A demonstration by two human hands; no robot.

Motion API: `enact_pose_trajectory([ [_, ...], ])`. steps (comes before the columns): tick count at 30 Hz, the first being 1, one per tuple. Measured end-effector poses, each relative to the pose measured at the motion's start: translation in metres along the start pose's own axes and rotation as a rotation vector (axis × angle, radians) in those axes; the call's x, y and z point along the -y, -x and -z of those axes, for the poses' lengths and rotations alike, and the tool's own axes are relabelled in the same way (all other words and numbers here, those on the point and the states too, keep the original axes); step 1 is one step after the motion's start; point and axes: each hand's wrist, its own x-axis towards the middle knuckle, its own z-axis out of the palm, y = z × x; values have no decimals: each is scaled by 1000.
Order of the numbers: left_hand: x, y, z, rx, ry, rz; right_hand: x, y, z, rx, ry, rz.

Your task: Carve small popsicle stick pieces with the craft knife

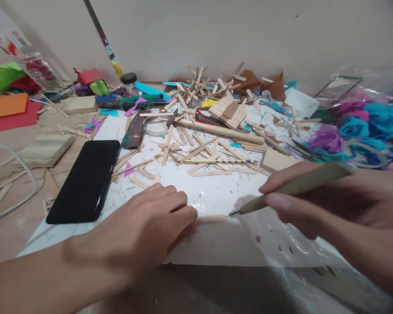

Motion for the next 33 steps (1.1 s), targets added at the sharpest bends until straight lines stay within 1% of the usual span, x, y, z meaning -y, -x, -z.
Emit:
enact_pose_trajectory([
  [2, -1, 0, 8, -6, -16, 15, 2, 0, -10, 141, 35, 89],
  [3, -1, 1, 11, -34, -9, -5, 1, 0, -15, 215, 53, 102],
  [5, 0, 1, 15, -16, 20, 6, 0, -1, -21, 326, 81, 65],
  [6, 2, 1, 15, -8, 39, 9, -1, -1, -22, 358, 87, 42],
  [7, 3, 1, 14, 5, 56, 9, -2, -1, -22, 363, 92, 19],
  [8, 4, 2, 11, 18, 65, 0, -2, -1, -22, 334, 96, 5],
  [10, 7, 3, 4, 30, 58, -7, -1, -1, -22, 227, 101, -18],
  [12, 10, 4, -2, 27, 37, -13, 1, 1, -25, 171, 95, -41],
  [14, 14, 6, -6, 26, 32, -49, 5, 4, -33, 228, 95, -14],
  [16, 16, 7, -8, 16, 25, -109, 7, 8, -43, 299, 121, 69],
  [17, 17, 7, -8, 2, 24, -135, 8, 10, -48, 311, 137, 105],
  [20, 18, 7, -10, -37, 12, -163, 8, 14, -59, 290, 124, 185],
  [24, 18, 8, -9, -61, 0, -184, 9, 16, -62, 310, 137, 272],
  [27, 18, 9, -7, -71, 28, -182, 11, 16, -60, 347, 185, 269],
  [33, 18, 8, -6, -67, 49, -190, 9, 15, -60, 380, 160, 237],
])
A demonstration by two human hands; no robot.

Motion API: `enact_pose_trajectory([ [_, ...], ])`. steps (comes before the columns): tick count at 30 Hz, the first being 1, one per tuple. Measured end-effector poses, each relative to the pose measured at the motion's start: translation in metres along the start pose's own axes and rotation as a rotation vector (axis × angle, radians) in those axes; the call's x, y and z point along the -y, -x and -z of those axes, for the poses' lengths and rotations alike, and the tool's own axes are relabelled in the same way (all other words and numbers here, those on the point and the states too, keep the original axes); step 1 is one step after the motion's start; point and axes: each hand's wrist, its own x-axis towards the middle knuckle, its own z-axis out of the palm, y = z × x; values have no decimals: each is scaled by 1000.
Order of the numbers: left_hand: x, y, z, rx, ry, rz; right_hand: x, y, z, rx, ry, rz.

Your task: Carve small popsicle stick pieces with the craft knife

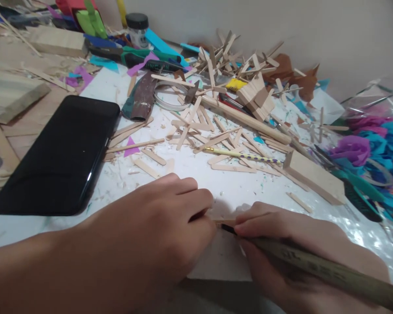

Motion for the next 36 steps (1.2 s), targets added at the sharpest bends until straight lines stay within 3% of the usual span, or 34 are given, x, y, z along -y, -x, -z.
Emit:
enact_pose_trajectory([
  [9, -1, -2, 1, -5, 20, 1, -1, -3, -4, -34, -196, 9],
  [14, -1, -4, 2, 17, 25, 22, 3, -4, 0, 17, -70, -95],
  [20, -1, -3, -2, -12, 55, 49, -7, -6, 4, 88, -57, 19],
  [25, -2, -3, 1, -12, 56, 58, -9, -18, 4, 63, -267, -134],
  [31, 0, 0, 2, -5, 34, 6, -6, -20, 1, -82, -477, -383],
  [36, 1, 2, -3, -21, -33, 9, 0, -22, 7, -145, -454, -478],
])
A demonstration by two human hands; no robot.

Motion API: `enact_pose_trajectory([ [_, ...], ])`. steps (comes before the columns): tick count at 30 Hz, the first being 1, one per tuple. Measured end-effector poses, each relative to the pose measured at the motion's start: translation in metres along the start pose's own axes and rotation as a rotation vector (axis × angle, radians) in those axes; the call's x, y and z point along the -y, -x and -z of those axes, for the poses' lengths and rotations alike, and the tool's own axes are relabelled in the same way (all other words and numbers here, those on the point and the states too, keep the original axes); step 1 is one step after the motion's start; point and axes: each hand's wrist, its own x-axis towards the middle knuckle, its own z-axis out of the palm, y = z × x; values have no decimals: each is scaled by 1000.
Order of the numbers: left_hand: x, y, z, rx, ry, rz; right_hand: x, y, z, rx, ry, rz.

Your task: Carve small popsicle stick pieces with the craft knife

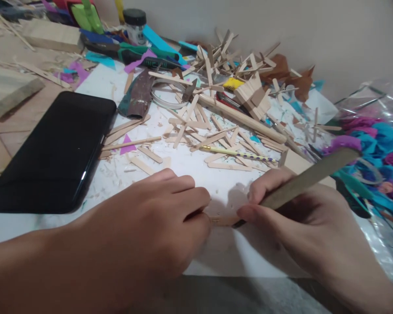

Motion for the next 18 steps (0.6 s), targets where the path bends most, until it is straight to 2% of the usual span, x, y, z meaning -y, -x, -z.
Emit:
enact_pose_trajectory([
  [8, 1, 1, 2, 71, -19, 7, 10, -4, 11, 160, 168, 208],
  [12, 0, 1, 1, 101, -31, 16, 7, -8, 9, 264, 151, 166],
  [15, 0, 0, 1, 88, -30, 22, 5, -9, 7, 290, 133, 138],
  [18, 0, -2, 2, 65, -40, 24, 4, -8, 7, 301, 189, 193],
])
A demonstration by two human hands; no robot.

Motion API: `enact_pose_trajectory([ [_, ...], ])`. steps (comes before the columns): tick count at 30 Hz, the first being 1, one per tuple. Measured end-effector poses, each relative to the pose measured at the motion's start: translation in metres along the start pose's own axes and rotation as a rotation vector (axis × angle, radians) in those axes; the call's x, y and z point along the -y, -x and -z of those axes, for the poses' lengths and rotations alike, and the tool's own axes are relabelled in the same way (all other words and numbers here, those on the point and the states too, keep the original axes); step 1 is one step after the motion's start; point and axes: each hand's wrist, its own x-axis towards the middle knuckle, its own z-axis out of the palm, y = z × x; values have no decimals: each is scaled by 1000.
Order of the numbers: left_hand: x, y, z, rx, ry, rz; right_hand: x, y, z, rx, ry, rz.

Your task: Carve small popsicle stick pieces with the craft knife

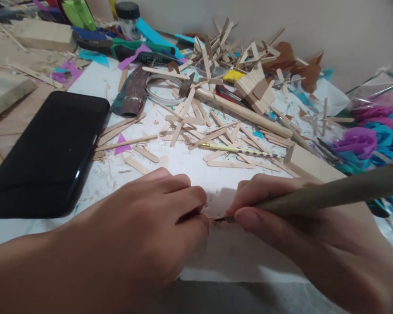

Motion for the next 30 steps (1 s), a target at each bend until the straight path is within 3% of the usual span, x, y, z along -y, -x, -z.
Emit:
enact_pose_trajectory([
  [6, -2, 0, 2, 4, 16, 5, 4, -2, 3, 32, 228, 113],
  [17, 0, -1, -1, -29, 23, -15, 15, -21, 4, 224, 209, 181],
  [20, -2, -2, 0, -57, 23, -24, 12, -31, 7, 233, 132, 126],
  [25, -5, 0, 1, -20, 98, -14, 5, -56, 16, 451, -114, -104],
  [30, -5, 1, 1, 31, 85, -13, 1, -69, 21, 579, -168, -168],
])
